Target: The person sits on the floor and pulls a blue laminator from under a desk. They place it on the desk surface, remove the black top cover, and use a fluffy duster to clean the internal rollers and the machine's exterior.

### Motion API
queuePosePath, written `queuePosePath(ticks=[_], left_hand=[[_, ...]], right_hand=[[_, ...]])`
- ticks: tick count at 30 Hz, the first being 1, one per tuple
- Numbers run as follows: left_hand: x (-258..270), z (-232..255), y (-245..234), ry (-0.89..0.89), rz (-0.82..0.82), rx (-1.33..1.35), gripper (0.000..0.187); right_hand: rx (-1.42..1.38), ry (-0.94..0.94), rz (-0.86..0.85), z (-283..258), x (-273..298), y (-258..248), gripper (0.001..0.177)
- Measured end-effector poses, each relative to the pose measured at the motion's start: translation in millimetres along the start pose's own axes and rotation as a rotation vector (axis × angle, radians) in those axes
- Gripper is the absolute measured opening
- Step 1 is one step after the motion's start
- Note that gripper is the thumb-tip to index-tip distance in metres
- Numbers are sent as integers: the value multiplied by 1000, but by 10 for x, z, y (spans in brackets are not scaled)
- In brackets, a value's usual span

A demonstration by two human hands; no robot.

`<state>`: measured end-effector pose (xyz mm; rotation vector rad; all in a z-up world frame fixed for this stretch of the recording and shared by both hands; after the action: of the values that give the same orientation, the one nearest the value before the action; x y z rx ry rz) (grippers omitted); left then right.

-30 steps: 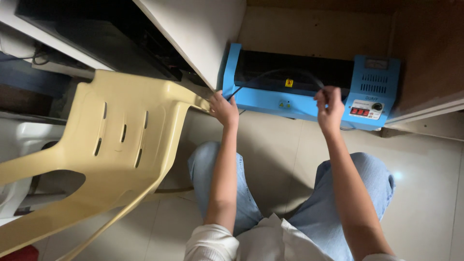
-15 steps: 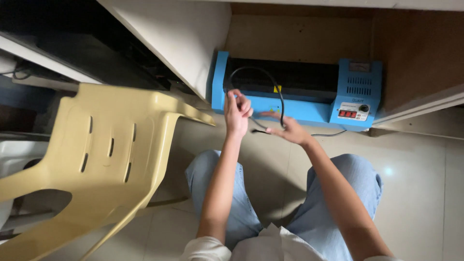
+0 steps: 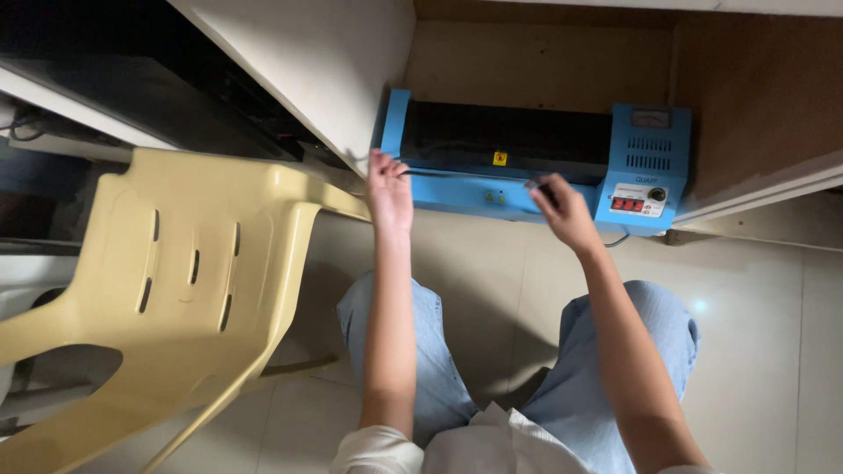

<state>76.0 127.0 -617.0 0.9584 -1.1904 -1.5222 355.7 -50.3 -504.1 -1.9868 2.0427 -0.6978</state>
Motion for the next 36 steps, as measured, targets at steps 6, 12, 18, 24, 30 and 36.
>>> queuePosePath(ticks=[6, 12, 18, 24, 30, 36], left_hand=[[436, -790, -343, -452, 356, -259, 40], [1277, -1843, -995, -1001, 381, -463, 89], [1437, -1906, -598, -1177, 358, -488, 105], [1321, -2094, -513, -1058, 338, -416, 85], [1213, -2397, -681, -862, 319, -282, 61], [1304, -2457, -1148, -589, 750, -312, 62]], right_hand=[[372, -292, 334, -418, 23, -186, 20], [524, -168, 296, -328, -84, 60, 38], [841, -204, 93, -260, -133, 381, 58], [1078, -201, 80, -201, -52, 584, 55], [1076, -170, -140, 4, 68, 782, 21], [854, -299, 30, -457, 257, 513, 40]])
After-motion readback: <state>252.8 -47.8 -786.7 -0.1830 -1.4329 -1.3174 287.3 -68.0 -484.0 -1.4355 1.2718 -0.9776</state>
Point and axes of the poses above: each hand's wrist, its own x-axis away from the middle knuckle, its own y-axis out of the palm, z = x × y, the point moved 8 cm from there along -x, towards the middle knuckle, and after that the axes turned 13 degrees about -z, right-handed, at the moved point
